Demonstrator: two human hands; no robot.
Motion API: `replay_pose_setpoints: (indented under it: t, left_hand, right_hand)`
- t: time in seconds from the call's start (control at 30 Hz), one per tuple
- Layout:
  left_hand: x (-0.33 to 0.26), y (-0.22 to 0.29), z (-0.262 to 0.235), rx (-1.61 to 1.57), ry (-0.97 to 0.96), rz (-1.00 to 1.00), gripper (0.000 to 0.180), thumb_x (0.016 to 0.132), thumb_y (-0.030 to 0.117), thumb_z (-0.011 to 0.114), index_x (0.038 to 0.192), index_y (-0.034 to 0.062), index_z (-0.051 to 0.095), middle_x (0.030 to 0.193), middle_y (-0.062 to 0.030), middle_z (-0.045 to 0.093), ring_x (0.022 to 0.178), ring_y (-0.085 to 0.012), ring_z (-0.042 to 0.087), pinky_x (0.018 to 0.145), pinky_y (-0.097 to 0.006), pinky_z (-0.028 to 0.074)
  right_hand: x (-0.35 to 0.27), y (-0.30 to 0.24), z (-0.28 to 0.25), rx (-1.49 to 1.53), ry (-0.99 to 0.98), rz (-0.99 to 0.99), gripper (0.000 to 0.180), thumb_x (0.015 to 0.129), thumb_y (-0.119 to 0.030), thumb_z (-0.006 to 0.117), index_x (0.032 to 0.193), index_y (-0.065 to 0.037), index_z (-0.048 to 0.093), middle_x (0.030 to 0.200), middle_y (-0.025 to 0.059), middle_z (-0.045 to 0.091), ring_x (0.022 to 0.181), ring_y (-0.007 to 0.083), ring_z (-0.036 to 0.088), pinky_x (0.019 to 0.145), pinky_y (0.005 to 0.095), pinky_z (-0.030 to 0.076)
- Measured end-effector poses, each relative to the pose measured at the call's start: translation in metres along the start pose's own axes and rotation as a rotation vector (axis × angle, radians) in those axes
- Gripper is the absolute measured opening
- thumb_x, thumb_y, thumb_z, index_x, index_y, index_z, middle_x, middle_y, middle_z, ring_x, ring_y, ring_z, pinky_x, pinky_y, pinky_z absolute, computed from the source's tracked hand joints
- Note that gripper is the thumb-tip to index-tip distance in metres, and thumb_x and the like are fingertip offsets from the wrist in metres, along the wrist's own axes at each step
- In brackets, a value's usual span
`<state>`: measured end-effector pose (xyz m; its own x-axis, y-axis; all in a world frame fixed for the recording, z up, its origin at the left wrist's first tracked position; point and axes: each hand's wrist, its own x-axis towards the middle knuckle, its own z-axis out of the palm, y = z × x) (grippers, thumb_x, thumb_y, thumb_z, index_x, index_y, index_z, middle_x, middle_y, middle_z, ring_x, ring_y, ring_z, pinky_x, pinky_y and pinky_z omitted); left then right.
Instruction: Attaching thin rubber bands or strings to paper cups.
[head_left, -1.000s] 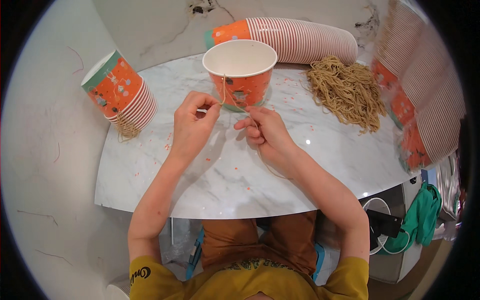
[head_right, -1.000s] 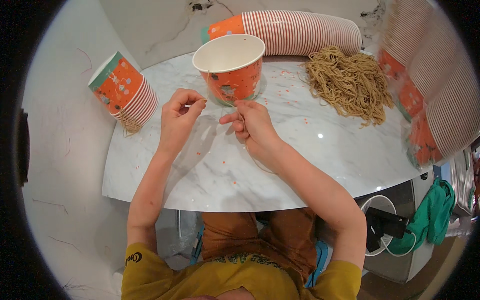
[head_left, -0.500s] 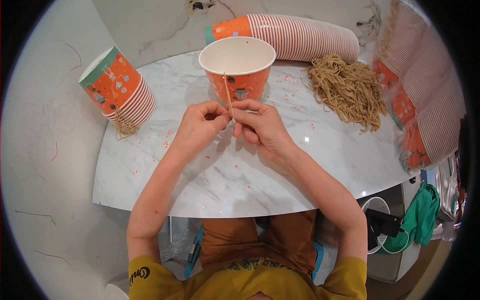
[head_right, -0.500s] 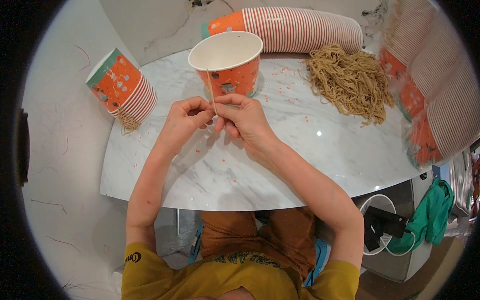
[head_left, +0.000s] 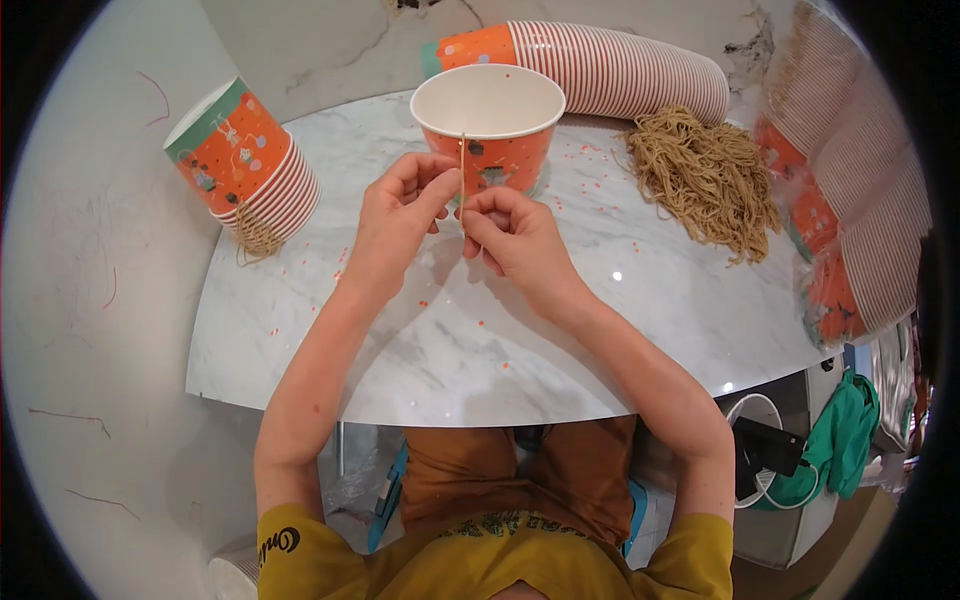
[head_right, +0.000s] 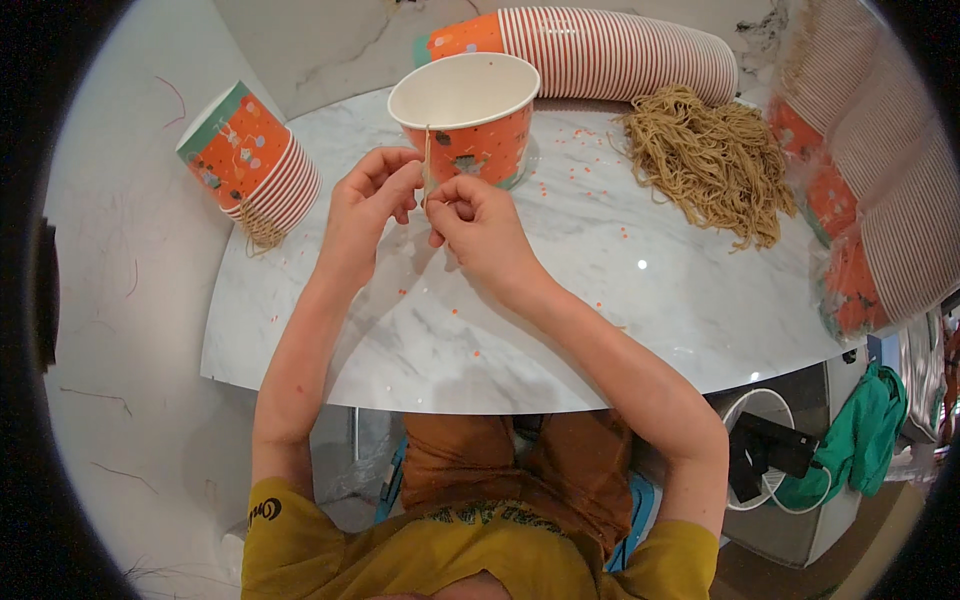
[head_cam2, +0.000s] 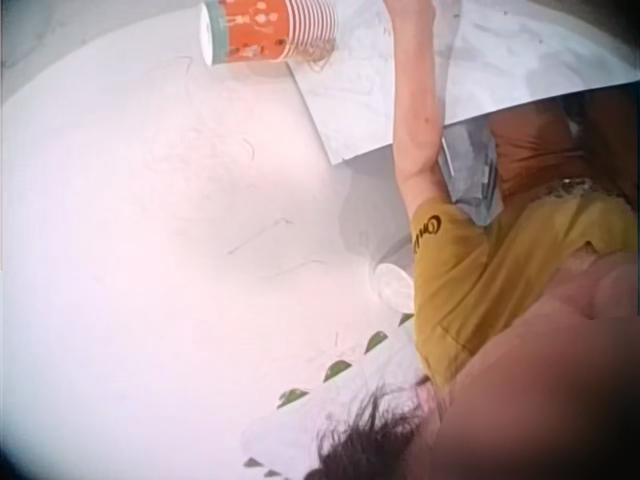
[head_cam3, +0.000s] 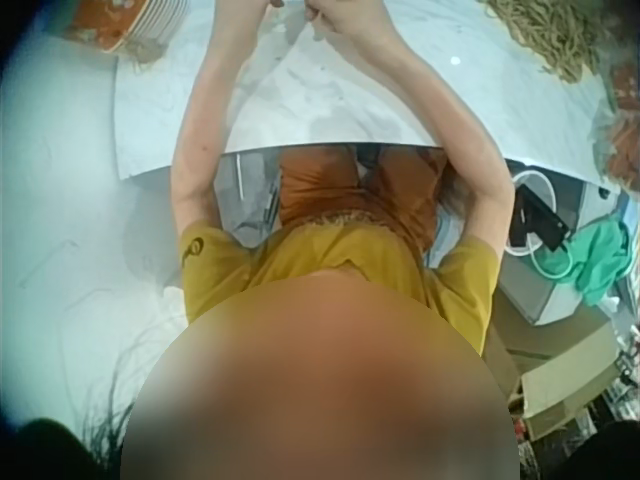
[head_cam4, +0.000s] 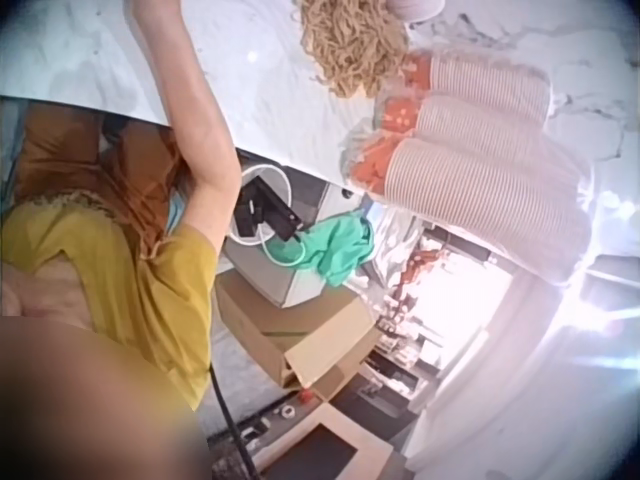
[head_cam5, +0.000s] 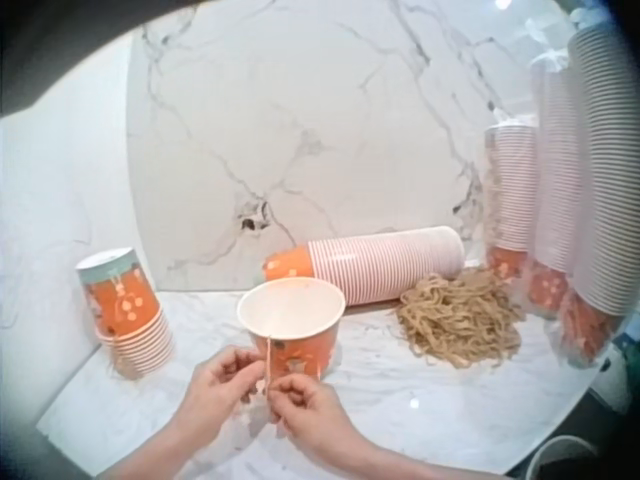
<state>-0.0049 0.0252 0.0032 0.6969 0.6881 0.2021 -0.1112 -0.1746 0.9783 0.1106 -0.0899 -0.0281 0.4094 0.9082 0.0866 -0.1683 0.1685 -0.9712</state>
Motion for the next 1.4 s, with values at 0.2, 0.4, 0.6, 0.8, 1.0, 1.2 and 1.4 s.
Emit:
replay_pose_setpoints:
  t: [0.2,0.4,0.6,0.8,1.0,1.2,1.4]
  left_hand:
    - [0.004,-0.009,-0.002,-0.007,-0.094,0.033,0.014,0.092,0.016,0.070,0.100,0.0048,0.068,0.087,0.0028,0.066,0.074,-0.0047,0.055,0.064,-0.022,0.042]
    - [-0.003,-0.002,-0.005,0.026,-0.160,-0.018,0.009,0.091,0.011,0.070,0.096,0.0032,0.068,0.086,-0.0003,0.067,0.077,-0.0071,0.060,0.067,-0.024,0.048]
    - [-0.002,-0.003,-0.005,-0.104,-0.062,-0.016,0.008,0.090,0.005,0.069,0.096,0.0020,0.066,0.086,-0.0033,0.068,0.077,-0.0096,0.065,0.070,-0.024,0.054]
    - [0.004,-0.006,-0.015,-0.391,-0.005,-0.111,0.008,0.092,0.005,0.066,0.099,0.0030,0.063,0.085,-0.0032,0.066,0.076,-0.0103,0.065,0.067,-0.023,0.053]
    - [-0.002,-0.013,-0.005,-0.545,-0.038,-0.177,0.007,0.094,0.005,0.064,0.100,0.0040,0.061,0.087,-0.0033,0.066,0.076,-0.0089,0.064,0.065,-0.021,0.052]
    - [-0.008,-0.015,0.003,-0.615,-0.080,-0.239,0.011,0.093,0.006,0.068,0.101,0.0032,0.061,0.086,-0.0046,0.067,0.074,-0.0093,0.065,0.066,-0.021,0.055]
    - [-0.012,-0.012,0.005,-0.608,-0.065,-0.233,0.010,0.093,0.006,0.068,0.100,0.0026,0.061,0.088,-0.0043,0.067,0.075,-0.0098,0.066,0.067,-0.022,0.056]
  right_hand:
    - [0.000,0.004,0.007,-0.162,0.008,-0.144,0.014,0.096,-0.011,0.059,0.093,0.002,0.058,0.078,0.0032,0.063,0.070,0.0097,0.059,0.061,0.0256,0.046]
    - [0.004,0.011,0.001,-0.209,0.113,-0.207,0.014,0.094,-0.011,0.061,0.094,0.003,0.060,0.077,0.0043,0.064,0.069,0.0108,0.060,0.062,0.0275,0.048]
    - [0.001,0.007,0.001,-0.320,0.201,-0.252,0.016,0.093,-0.013,0.062,0.095,0.003,0.061,0.073,0.0048,0.063,0.067,0.0105,0.060,0.060,0.0281,0.048]
    - [-0.013,-0.005,0.004,-0.279,0.169,-0.128,0.013,0.093,-0.010,0.064,0.094,0.002,0.064,0.077,0.0033,0.064,0.062,0.0092,0.058,0.055,0.0262,0.046]
    - [-0.014,-0.007,0.009,-0.105,0.191,-0.179,0.018,0.096,-0.009,0.064,0.109,0.001,0.069,0.084,0.0023,0.064,0.063,0.0071,0.058,0.052,0.0226,0.045]
    - [-0.012,-0.006,0.007,-0.098,0.218,-0.293,0.015,0.095,-0.009,0.066,0.106,0.000,0.072,0.094,0.0020,0.060,0.068,0.0069,0.059,0.054,0.0219,0.047]
    - [-0.007,-0.008,0.009,-0.179,0.244,-0.335,0.010,0.093,-0.007,0.067,0.098,0.000,0.071,0.093,0.0026,0.061,0.074,0.0077,0.059,0.059,0.0223,0.050]
